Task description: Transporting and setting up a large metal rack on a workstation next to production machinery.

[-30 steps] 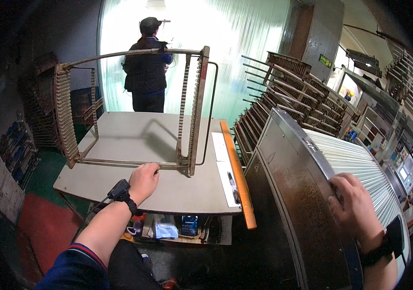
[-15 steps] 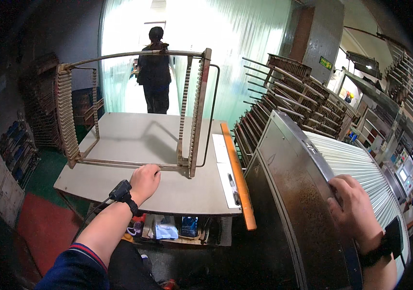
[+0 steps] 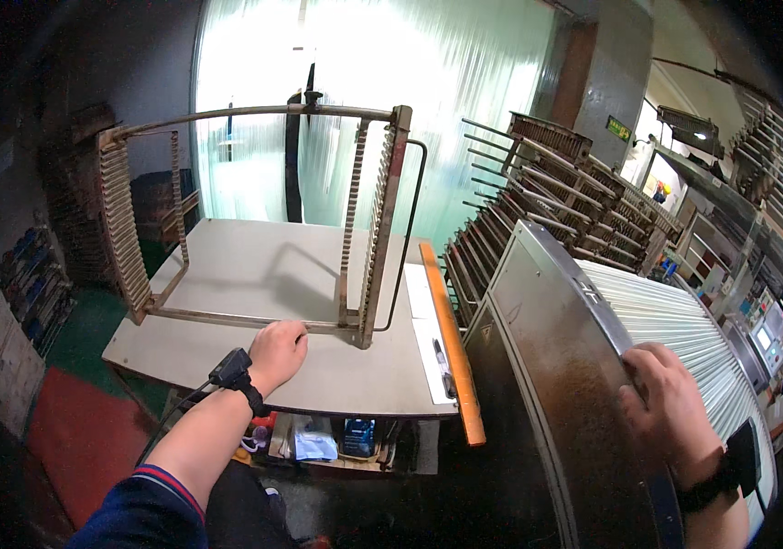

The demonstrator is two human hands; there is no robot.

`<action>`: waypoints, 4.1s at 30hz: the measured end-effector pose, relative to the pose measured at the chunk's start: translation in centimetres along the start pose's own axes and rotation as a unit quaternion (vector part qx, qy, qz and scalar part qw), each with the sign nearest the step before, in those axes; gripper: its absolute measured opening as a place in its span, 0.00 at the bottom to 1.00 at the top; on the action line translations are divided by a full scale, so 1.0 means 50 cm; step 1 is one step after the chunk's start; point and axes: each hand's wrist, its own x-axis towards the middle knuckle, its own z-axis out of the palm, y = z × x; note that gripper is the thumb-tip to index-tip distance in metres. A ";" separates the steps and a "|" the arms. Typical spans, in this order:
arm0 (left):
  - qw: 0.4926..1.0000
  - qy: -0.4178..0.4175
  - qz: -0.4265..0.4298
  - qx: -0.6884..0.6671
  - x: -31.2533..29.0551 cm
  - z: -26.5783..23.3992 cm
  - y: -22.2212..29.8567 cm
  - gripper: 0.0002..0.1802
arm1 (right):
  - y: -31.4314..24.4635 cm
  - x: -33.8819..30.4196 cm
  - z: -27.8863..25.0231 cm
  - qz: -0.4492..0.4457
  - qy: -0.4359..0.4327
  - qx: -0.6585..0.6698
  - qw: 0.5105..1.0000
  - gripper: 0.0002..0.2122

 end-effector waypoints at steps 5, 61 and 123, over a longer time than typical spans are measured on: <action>1.000 -0.008 -0.003 0.005 -0.003 0.005 -0.002 0.05 | 0.010 0.001 0.003 -0.031 0.008 -0.006 0.999 0.19; 0.999 -0.030 -0.012 0.002 -0.002 0.006 -0.008 0.04 | -0.008 0.003 -0.009 0.003 -0.011 -0.004 1.000 0.19; 1.000 -0.017 0.004 0.008 -0.011 -0.004 0.000 0.11 | -0.009 -0.005 -0.016 -0.004 -0.016 -0.020 1.000 0.18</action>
